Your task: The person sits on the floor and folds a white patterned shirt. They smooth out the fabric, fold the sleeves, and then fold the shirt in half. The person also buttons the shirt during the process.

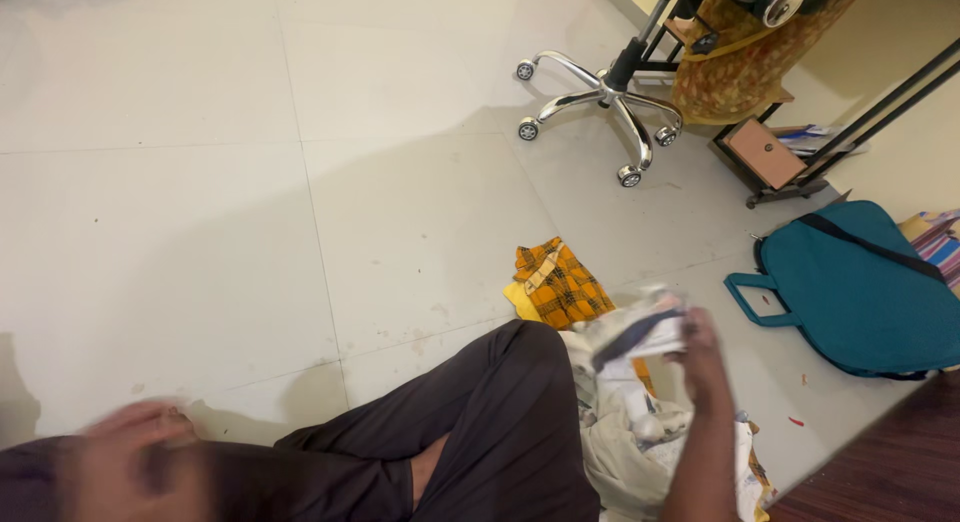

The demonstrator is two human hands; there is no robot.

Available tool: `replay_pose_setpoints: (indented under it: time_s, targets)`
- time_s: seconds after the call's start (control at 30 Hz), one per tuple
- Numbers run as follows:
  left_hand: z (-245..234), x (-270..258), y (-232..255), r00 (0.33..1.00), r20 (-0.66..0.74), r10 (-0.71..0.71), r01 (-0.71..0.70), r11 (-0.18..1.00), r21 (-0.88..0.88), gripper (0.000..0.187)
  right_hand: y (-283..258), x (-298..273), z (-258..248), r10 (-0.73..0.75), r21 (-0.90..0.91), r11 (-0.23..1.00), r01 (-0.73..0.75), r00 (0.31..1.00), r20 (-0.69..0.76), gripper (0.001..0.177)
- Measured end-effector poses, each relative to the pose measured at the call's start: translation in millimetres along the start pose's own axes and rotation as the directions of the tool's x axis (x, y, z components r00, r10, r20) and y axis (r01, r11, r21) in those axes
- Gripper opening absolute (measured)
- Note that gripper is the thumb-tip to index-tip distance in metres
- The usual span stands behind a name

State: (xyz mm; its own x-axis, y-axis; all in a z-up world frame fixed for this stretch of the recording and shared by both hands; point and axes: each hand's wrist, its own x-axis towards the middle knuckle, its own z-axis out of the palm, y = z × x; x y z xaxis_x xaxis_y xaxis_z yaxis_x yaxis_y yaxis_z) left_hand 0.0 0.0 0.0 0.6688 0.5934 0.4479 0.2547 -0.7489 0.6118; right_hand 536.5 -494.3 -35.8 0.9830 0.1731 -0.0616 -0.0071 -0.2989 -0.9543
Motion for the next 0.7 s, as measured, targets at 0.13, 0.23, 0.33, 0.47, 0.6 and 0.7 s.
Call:
replay_pose_setpoints:
  time_s: [0.13,0.23,0.33,0.47,0.6,0.7]
  targets:
    - [96.0,-15.9,121.3,0.977,0.194,-0.091,0.164,0.901,-0.401,0.027,-42.7,-28.1,-59.0,-0.426,0.026,0.903,0.428,0.903,-0.049,0.036]
    - [115.8,-6.2,168.2,0.902,0.366,0.229,-0.052,0.899,-0.435,0.037,-64.0,-41.8,-109.4,-0.418,0.258,0.851,0.458,0.887,-0.197,0.036]
    - [146.7,-6.4,210.1,0.791,0.505,0.346,-0.079,0.876,-0.476,0.071,-85.8,-40.4,-125.2,-0.406,0.207,0.855,0.476,0.862,-0.303,0.037]
    - [219.5,-13.7,271.1,0.712,0.491,0.502,-0.116,0.773,-0.623,0.110,-115.8,-13.6,-89.5,-0.431,0.130,0.869,0.478,0.859,-0.276,0.038]
    - [280.8,-26.8,297.8,0.677,0.460,0.574,-0.074,0.675,-0.734,0.085,-148.2,24.6,-27.4,-0.474,0.071,0.871,0.487,0.869,-0.142,0.039]
    - [302.4,-35.8,298.0,0.688,0.398,0.607,-0.002,0.550,-0.835,0.067,-153.9,40.8,42.3,-0.501,0.030,0.865,0.501,0.865,0.011,0.040]
